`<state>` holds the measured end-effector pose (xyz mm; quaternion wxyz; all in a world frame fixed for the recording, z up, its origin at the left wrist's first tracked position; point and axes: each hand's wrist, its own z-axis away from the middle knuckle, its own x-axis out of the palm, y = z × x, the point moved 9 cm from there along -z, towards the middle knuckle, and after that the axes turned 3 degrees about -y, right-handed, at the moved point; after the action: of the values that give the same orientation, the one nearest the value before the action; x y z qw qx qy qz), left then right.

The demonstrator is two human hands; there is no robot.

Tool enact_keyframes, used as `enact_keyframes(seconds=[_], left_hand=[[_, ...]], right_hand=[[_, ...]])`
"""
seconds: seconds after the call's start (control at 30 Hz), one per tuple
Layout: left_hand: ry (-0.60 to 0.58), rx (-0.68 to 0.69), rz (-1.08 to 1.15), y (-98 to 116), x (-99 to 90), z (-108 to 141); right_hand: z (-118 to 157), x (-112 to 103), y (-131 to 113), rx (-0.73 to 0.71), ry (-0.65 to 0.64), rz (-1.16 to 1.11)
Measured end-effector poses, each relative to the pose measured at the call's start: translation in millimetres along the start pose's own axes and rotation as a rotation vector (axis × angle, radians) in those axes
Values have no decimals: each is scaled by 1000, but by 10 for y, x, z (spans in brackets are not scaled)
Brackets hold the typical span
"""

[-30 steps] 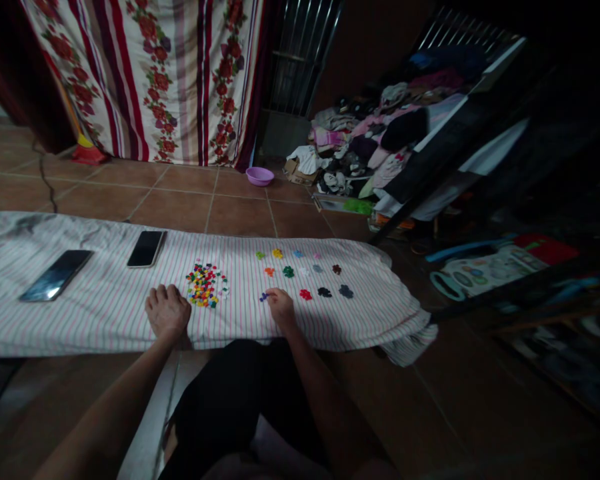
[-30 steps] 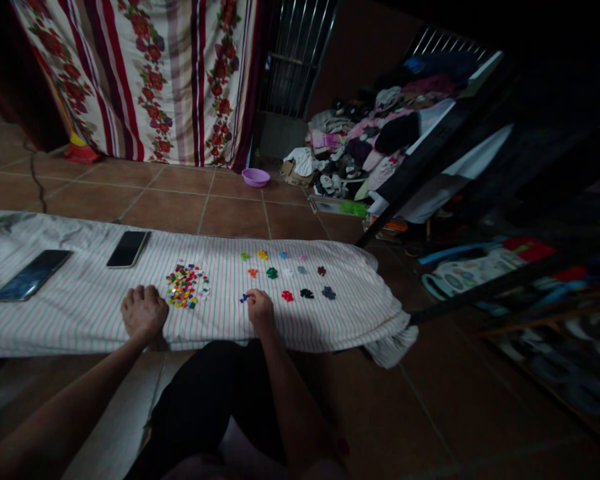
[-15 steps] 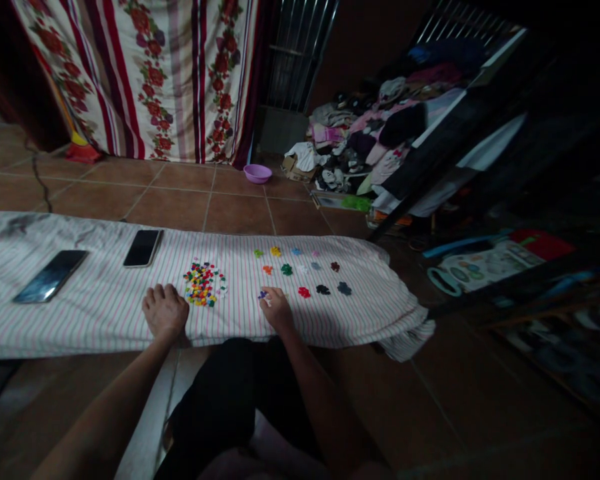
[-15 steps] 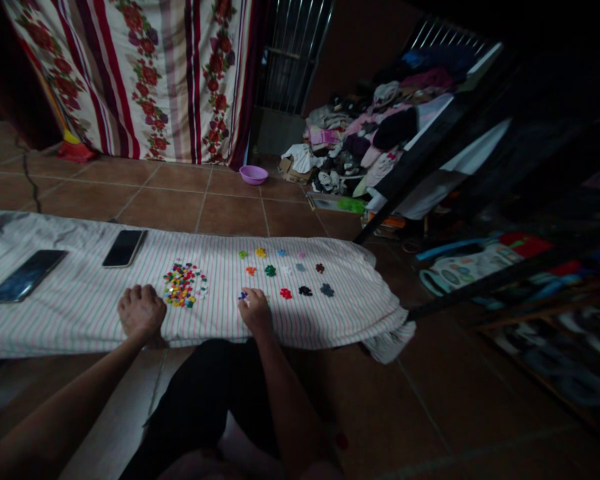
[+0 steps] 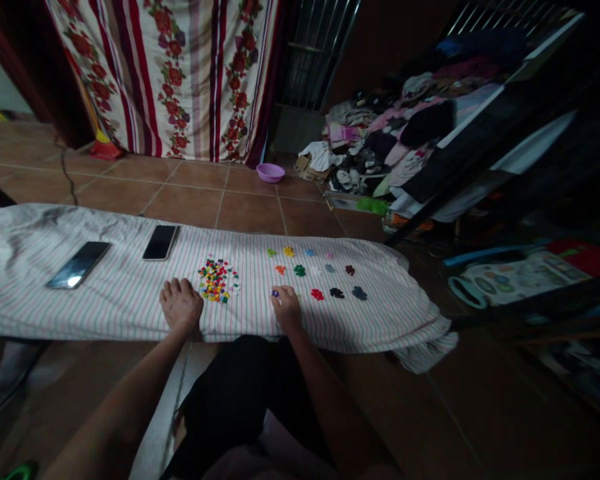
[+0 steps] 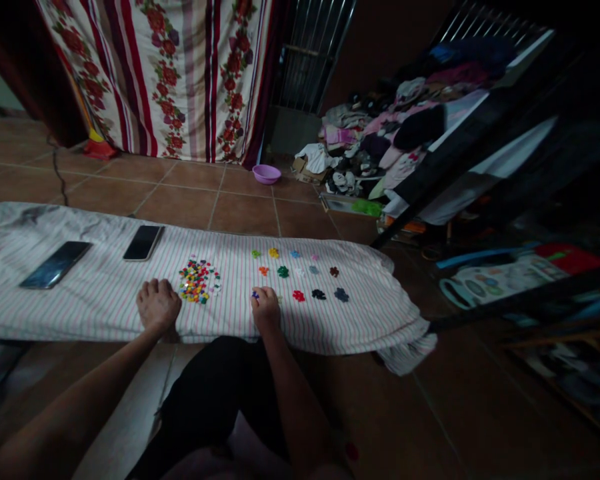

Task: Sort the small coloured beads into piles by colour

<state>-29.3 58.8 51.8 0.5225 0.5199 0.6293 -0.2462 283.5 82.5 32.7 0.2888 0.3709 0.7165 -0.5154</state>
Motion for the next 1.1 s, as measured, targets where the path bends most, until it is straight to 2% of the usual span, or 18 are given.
enact_keyframes(seconds=[0.2, 0.3, 0.4, 0.53, 0.73, 0.97, 1.1], left_hand=[[-12, -3, 24, -4, 0, -3], [-17, -11, 38, -12, 3, -1], [-23, -7, 57, -12, 3, 3], [-24, -11, 68, -11, -1, -1], [-17, -10, 42, -2, 4, -15], [-2, -3, 36, 9, -5, -13], [1, -2, 31, 3, 5, -13]], right_hand=[[-7, -115, -70, -25, 61, -22], [-41, -116, -209, -74, 29, -28], [-85, 30, -430, -118, -86, -61], [-142, 343, -827, -155, -261, -74], [-279, 626, -1269, -71, -401, 44], [-378, 755, -1367, 63, -513, 201], [-394, 801, -1398, 87, -571, 229]])
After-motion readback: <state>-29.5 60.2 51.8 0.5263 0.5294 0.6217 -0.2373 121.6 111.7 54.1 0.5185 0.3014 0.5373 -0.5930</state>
